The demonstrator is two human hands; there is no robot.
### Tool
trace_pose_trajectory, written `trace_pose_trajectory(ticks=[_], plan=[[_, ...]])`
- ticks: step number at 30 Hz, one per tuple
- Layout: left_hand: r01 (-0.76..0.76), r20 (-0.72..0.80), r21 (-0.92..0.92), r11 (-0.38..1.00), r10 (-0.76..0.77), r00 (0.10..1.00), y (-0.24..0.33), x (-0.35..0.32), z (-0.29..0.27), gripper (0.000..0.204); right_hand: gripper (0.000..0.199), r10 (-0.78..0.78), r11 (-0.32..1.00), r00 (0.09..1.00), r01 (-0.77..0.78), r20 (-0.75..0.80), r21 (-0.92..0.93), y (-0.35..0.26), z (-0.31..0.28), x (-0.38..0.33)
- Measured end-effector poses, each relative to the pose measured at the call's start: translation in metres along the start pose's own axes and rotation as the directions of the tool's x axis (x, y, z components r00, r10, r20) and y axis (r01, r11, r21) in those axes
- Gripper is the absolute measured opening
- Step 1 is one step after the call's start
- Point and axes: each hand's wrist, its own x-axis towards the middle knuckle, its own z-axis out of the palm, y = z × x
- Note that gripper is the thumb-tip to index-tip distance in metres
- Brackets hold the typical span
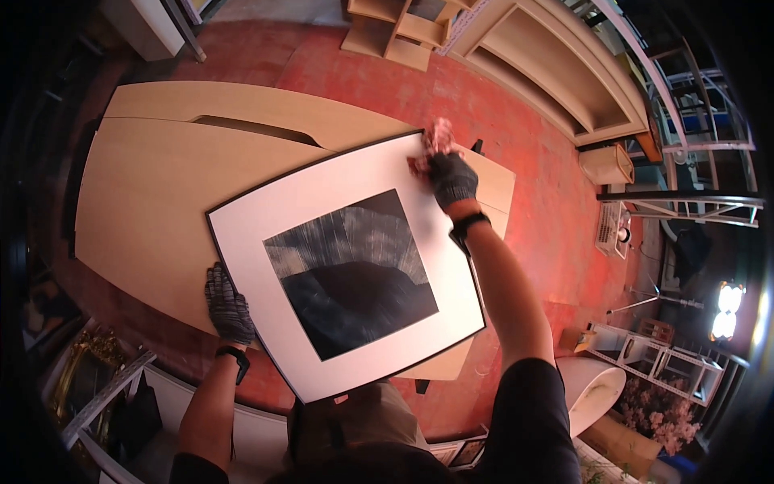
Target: Cleaning the glass and edges of various picture frames with a cloth.
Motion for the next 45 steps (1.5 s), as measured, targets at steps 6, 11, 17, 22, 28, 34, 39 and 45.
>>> trace_pose_trajectory(ticks=[6, 11, 17, 22, 28, 34, 39, 45], plan=[[-0.034, -0.034, 0.018, 0.999, 0.034, 0.999, 0.001, 0.0, -0.001, 0.065, 0.009, 0.319, 0.893, 0.947, -0.317, 0.047, 0.319, -0.02, -0.064, -0.257], [-0.011, -0.011, 0.041, 0.999, 0.012, 1.0, 0.0, 0.0, 0.002, 0.065, 0.007, 0.689, 0.015, 0.573, -0.625, 0.445, 0.78, -0.031, -0.08, -0.369], [-0.022, -0.025, 0.088, 0.996, 0.024, 0.999, -0.003, 0.0, 0.006, 0.066, 0.012, 0.427, 0.859, 0.904, -0.392, -0.037, 0.331, -0.113, -0.082, -0.377], [-0.02, -0.046, 0.104, 0.994, 0.025, 0.999, -0.006, -0.001, 0.013, 0.064, 0.026, -0.121, 0.816, 0.956, -0.057, 0.267, 0.575, -0.32, -0.095, -0.391], [-0.022, -0.058, 0.169, 0.985, 0.033, 0.998, -0.013, 0.002, 0.02, 0.065, 0.023, -0.27, 0.721, 0.943, 0.066, 0.192, 0.69, -0.387, -0.078, -0.398], [-0.026, -0.09, 0.174, 0.984, 0.042, 0.995, -0.011, 0.001, 0.024, 0.067, 0.021, 0.182, 0.887, 0.982, -0.183, 0.043, 0.423, -0.183, -0.088, -0.373], [-0.03, -0.068, 0.193, 0.981, 0.044, 0.997, -0.009, 0.002, 0.021, 0.064, 0.021, 0.128, 0.871, 0.988, -0.071, -0.084, 0.486, -0.195, -0.079, -0.399], [-0.001, -0.02, 0.18, 0.984, 0.005, 1.0, -0.004, 0.001, 0.014, 0.062, 0.029, -0.477, 0.715, 0.851, 0.228, 0.222, 0.66, -0.382, -0.081, -0.4]])
